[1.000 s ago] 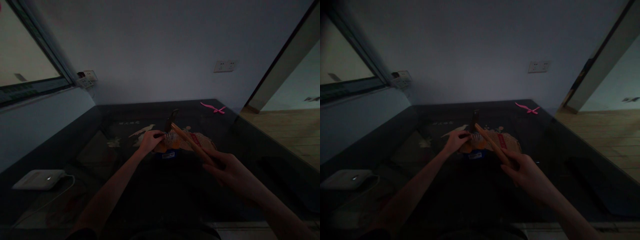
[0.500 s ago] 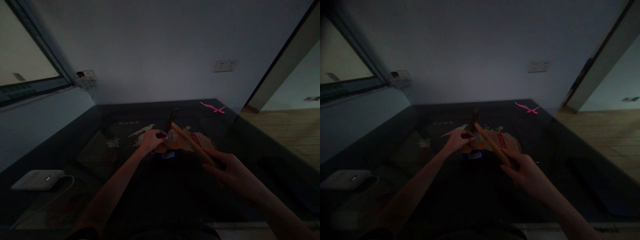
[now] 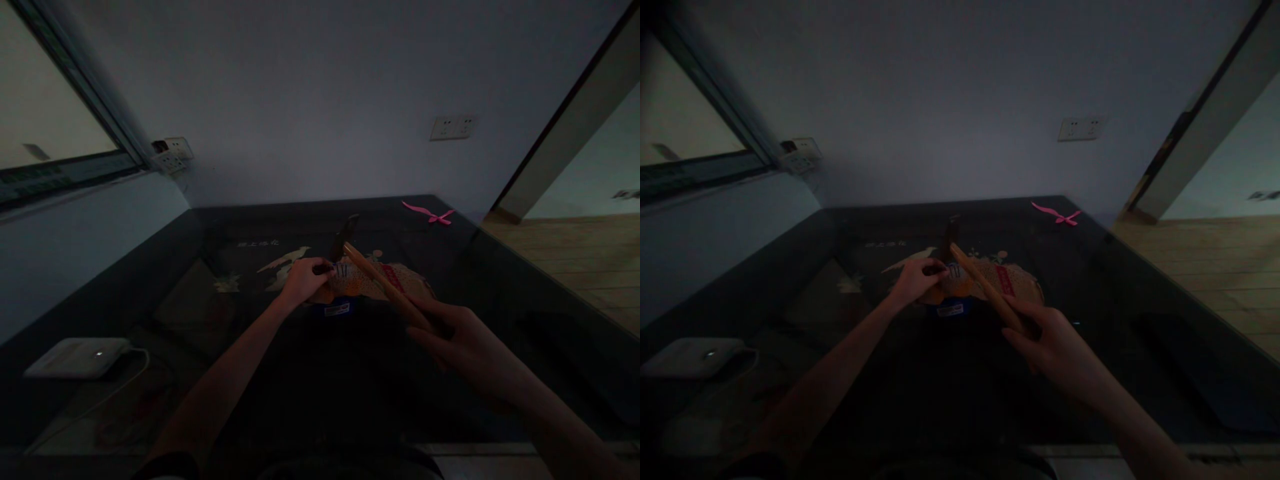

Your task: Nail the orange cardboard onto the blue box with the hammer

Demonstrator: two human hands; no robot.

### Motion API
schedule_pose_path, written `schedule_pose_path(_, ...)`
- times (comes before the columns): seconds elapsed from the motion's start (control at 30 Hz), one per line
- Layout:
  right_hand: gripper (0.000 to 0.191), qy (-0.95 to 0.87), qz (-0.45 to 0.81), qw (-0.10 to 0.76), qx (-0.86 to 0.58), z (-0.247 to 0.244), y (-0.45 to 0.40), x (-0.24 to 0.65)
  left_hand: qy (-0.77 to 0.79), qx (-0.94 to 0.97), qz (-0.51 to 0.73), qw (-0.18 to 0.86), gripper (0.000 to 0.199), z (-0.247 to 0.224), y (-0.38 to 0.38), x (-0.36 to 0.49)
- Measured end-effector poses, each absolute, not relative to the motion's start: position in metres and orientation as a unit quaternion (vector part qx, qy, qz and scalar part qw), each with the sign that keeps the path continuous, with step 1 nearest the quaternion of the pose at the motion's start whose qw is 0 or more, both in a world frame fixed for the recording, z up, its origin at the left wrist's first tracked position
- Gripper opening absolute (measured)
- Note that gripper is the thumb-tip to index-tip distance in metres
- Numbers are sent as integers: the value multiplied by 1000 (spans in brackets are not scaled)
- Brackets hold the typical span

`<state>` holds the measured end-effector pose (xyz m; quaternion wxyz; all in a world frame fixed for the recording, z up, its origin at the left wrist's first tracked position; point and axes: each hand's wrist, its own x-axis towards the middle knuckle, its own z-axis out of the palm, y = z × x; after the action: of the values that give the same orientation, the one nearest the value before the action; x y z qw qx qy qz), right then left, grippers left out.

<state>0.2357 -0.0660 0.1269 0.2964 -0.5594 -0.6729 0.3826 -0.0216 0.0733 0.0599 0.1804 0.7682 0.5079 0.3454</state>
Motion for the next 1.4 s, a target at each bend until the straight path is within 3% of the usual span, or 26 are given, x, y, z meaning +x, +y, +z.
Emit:
schedule_pose_path(0.47,52,-659,396,289,-570,121,-68,240,514,777,328,158,12,62,71,-18)
schedule_pose_path(0.9,49,-668,392,296,-559,121,-67,239,496,773,342,200,10,64,70,-18)
schedule_pose_path(1.1,52,-661,395,300,-563,125,-66,236,475,736,405,261,26,61,64,-35)
schedule_pose_path(1.4,49,-702,397,262,-530,136,-58,219,500,710,443,223,10,50,61,-52)
